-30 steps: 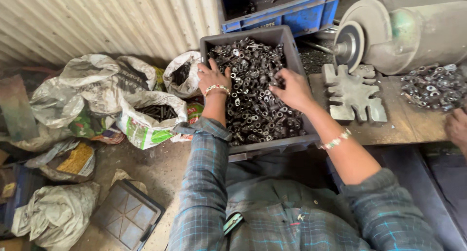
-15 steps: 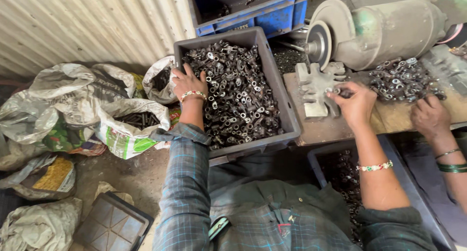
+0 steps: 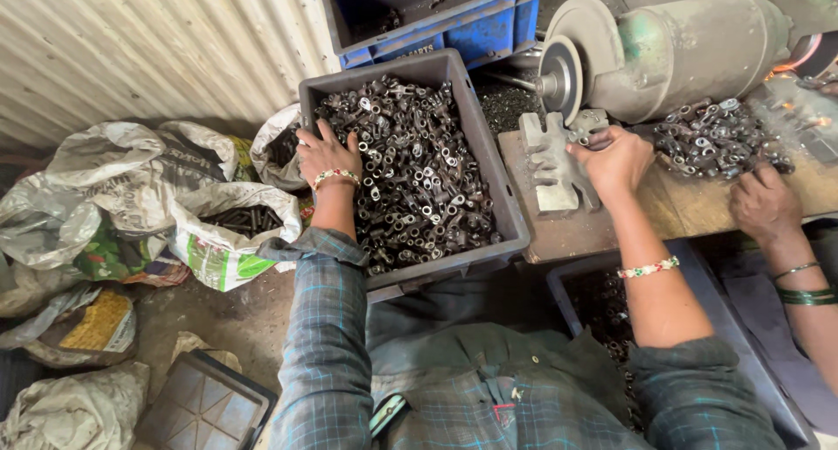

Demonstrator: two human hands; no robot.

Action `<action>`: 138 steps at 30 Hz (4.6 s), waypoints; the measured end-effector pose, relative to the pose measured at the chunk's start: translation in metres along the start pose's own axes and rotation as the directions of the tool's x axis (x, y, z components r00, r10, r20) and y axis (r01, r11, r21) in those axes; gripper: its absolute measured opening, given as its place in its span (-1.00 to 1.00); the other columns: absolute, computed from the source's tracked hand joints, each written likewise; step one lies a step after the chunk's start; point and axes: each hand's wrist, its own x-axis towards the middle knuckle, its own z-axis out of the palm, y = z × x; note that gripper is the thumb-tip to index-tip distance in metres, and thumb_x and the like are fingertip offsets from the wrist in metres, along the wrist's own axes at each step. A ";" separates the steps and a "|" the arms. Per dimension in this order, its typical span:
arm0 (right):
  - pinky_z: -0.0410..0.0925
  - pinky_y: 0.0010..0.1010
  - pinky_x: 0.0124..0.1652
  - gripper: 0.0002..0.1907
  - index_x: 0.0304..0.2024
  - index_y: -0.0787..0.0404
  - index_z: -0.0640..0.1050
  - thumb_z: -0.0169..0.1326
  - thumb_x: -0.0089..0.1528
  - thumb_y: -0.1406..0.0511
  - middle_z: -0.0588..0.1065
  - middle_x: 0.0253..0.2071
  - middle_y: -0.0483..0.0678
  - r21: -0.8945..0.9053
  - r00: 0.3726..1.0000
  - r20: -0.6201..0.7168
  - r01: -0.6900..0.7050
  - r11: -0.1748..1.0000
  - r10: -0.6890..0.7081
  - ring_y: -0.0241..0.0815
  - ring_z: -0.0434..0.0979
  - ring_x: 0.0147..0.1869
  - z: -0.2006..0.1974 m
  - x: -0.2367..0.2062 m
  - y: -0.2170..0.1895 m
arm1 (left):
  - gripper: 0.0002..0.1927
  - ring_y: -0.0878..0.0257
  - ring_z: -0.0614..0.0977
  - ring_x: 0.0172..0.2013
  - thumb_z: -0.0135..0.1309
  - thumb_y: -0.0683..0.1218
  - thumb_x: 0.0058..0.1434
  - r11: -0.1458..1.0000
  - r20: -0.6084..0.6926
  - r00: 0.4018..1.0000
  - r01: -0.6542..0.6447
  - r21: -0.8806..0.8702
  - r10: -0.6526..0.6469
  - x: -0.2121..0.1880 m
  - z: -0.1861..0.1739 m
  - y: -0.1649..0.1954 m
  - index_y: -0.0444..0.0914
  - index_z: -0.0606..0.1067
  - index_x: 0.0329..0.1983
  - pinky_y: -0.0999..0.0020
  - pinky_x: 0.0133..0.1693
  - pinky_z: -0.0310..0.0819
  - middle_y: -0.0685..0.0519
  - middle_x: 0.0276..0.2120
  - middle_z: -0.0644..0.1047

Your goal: The person repeatedly picks small metal parts from a bin and grinds them against a bench grinder, then places them into a second bin. The process is continuous and repetitive, with sparks visible during grinding.

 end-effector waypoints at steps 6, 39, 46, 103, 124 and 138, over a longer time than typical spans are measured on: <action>0.44 -0.27 -0.22 -0.61 -0.45 0.22 0.66 0.55 -0.04 0.12 0.62 -0.48 0.00 -0.003 0.999 -0.038 -0.015 1.000 0.015 -0.06 0.63 -0.40 0.013 0.010 -0.006 | -0.24 -0.19 0.47 0.07 -0.06 0.34 0.34 1.000 0.040 0.999 0.014 -0.004 -0.013 0.000 -0.004 0.002 -0.19 0.21 0.42 0.03 -0.11 0.59 -0.36 0.30 0.16; 0.44 -0.26 -0.20 -0.62 -0.36 0.24 0.66 0.54 0.00 0.16 0.59 -0.35 0.02 0.106 0.917 -0.035 0.399 0.911 -0.398 -0.05 0.59 -0.28 -0.013 0.032 -0.002 | -0.23 -0.18 0.46 0.10 -0.07 0.34 0.35 1.000 0.047 0.999 0.012 -0.012 -0.011 0.001 -0.005 0.002 -0.20 0.20 0.45 0.06 -0.12 0.59 -0.36 0.29 0.17; 0.44 -0.27 -0.25 -0.59 -0.30 0.22 0.67 0.52 -0.02 0.11 0.60 -0.37 0.01 0.135 0.977 0.177 0.096 0.986 -0.119 -0.10 0.60 -0.36 -0.011 0.043 -0.010 | -0.22 -0.16 0.48 0.11 -0.07 0.36 0.35 1.000 0.045 0.999 0.023 -0.013 -0.022 0.002 0.000 0.000 -0.17 0.20 0.47 0.04 -0.06 0.58 -0.30 0.30 0.21; 0.39 -0.35 -0.27 -0.88 -0.30 0.08 0.73 0.46 0.16 0.32 0.60 -0.27 -0.20 -0.440 0.223 -0.368 0.813 0.380 -0.903 -0.14 0.52 -0.22 -0.066 -0.062 -0.057 | -0.22 -0.18 0.46 0.10 -0.06 0.36 0.31 1.000 0.022 0.999 0.025 -0.003 -0.025 0.008 0.007 0.001 -0.16 0.19 0.44 0.05 -0.13 0.58 -0.40 0.34 0.14; 0.46 -0.17 -0.13 -0.83 -0.15 0.11 0.67 0.32 0.21 0.27 0.62 -0.16 0.01 0.197 0.669 0.256 0.671 0.715 -0.698 -0.02 0.61 -0.22 0.016 -0.031 -0.228 | -0.22 -0.09 0.48 0.02 0.03 0.37 0.20 0.996 -0.014 0.998 0.053 -0.069 -0.054 0.006 0.003 0.005 -0.11 0.25 0.37 0.09 -0.19 0.58 -0.29 0.23 0.23; 0.34 -0.11 0.13 -0.62 -0.05 0.22 0.50 0.24 0.08 0.41 0.52 -0.04 0.06 0.274 0.506 0.419 0.721 0.636 -0.754 0.15 0.42 0.15 0.080 -0.022 -0.220 | -0.21 -0.12 0.50 0.01 0.04 0.36 0.22 0.997 -0.035 0.999 0.028 -0.074 -0.030 0.003 0.002 0.005 -0.16 0.26 0.37 0.05 -0.19 0.60 -0.29 0.21 0.25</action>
